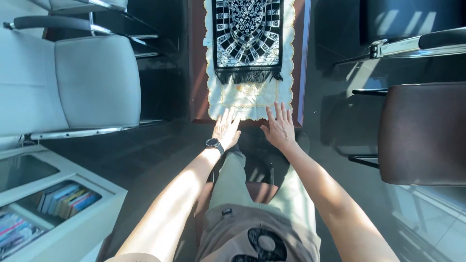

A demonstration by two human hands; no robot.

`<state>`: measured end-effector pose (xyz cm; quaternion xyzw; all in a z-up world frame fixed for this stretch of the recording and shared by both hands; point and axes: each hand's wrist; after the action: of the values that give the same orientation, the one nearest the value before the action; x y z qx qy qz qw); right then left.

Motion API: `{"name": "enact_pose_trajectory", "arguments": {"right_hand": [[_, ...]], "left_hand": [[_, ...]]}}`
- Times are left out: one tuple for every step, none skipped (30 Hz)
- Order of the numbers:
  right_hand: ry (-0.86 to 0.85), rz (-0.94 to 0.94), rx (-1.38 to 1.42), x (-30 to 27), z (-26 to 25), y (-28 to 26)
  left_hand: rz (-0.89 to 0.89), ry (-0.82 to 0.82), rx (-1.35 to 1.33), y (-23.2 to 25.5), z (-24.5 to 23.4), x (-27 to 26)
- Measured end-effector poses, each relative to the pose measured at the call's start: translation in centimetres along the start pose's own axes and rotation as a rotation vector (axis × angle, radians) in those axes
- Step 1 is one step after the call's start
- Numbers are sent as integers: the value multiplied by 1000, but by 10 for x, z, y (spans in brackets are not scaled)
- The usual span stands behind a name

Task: Arrange chairs and place a bouquet of flowers on a table in an office lounge.

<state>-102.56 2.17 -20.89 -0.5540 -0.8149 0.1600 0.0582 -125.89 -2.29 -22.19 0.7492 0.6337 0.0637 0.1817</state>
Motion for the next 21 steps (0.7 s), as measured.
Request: {"name": "enact_pose_trajectory", "arguments": {"right_hand": [[4,10,-3,2,12,-2],[-2,7,-13,2,25,-4],[-8,3,-22,1,38,-5],[-9,12,-26,-1,51,-4],[2,5,-33,-4,63,-3],[5,-2,-40,-9,75,0],[-4,7,-44,-13,84,2],[-31,13,-43,-17,94,4],[-58,19,-42,-21,103,7],[-63,20,-44,-25,111,9],[-64,10,-43,-29,119,11],[-61,2,-44,-31,127,14],[-62,3,-47,-32,135,15],[-33,-25,-53,-32,142,19],[-5,-53,-59,-33,149,22],[-3,-60,-54,-26,155,23],[-14,-63,-83,-20,161,24],[-32,-57,-114,-21,165,26],[-38,-56,-112,-22,173,26],[-15,-70,-131,-17,179,28],[8,-84,-150,-11,185,29]], "left_hand": [[11,-1,-2,-10,7,2],[59,32,25,-19,16,3],[107,65,52,-27,26,3],[115,62,47,-33,31,3],[120,56,18,-38,38,2],[121,45,-15,-40,46,-1],[125,36,-24,-41,53,-1],[110,12,-11,-42,61,-3],[96,-13,3,-43,69,-6],[95,-16,-1,-45,81,-10],[101,9,30,-48,92,-14],[110,37,63,-51,104,-15],[111,37,60,-53,110,-14],[110,33,111,-53,117,-11],[108,28,161,-54,124,-9],[101,30,167,-59,128,-4],[104,-21,232,-63,131,2],[112,-79,290,-63,137,2],[110,-85,288,-66,140,2],[115,-74,345,-70,142,7],[119,-64,402,-75,143,13]]}}
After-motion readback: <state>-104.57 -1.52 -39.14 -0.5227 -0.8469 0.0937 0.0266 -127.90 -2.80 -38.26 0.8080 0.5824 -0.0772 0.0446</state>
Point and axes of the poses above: each hand's wrist, its own x-axis towards the middle knuckle, its own z-axis out of the palm, y = z × x, and after that the axes turned 7 degrees about y, right-handed
